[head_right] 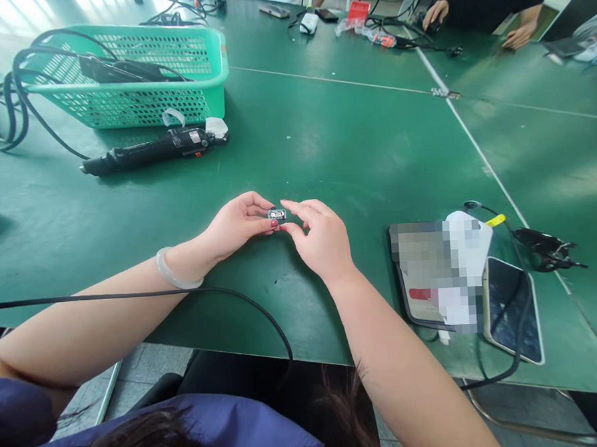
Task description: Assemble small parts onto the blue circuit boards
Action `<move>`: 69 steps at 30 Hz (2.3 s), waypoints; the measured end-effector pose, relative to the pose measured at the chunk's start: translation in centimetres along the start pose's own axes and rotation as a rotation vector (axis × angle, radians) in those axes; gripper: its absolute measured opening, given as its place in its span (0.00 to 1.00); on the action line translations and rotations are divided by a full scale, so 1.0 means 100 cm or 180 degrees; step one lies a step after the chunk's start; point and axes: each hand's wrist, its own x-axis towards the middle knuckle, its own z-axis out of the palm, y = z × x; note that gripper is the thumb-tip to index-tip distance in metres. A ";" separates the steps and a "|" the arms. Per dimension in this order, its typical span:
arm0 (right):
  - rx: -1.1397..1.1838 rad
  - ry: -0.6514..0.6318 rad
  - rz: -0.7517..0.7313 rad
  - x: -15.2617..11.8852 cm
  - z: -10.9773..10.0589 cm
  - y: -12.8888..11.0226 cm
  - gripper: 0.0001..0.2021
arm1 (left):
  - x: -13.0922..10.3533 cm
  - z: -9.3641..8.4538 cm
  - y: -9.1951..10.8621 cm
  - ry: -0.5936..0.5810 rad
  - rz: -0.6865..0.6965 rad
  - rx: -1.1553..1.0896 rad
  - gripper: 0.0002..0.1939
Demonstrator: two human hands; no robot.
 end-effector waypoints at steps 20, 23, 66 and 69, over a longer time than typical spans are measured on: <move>-0.0083 0.0023 0.0331 0.010 0.013 0.013 0.08 | 0.002 -0.006 -0.004 -0.0351 -0.0025 0.0244 0.36; -0.0073 0.0049 0.0379 0.012 0.015 0.014 0.08 | 0.002 -0.007 -0.004 -0.0384 -0.0035 0.0255 0.37; 0.0443 0.0194 0.0505 -0.001 0.005 0.012 0.11 | -0.092 -0.162 0.041 0.1513 0.0339 0.4029 0.08; 0.0429 0.0193 0.0519 -0.001 0.005 0.013 0.12 | -0.088 -0.168 0.038 0.1460 0.0396 0.4034 0.07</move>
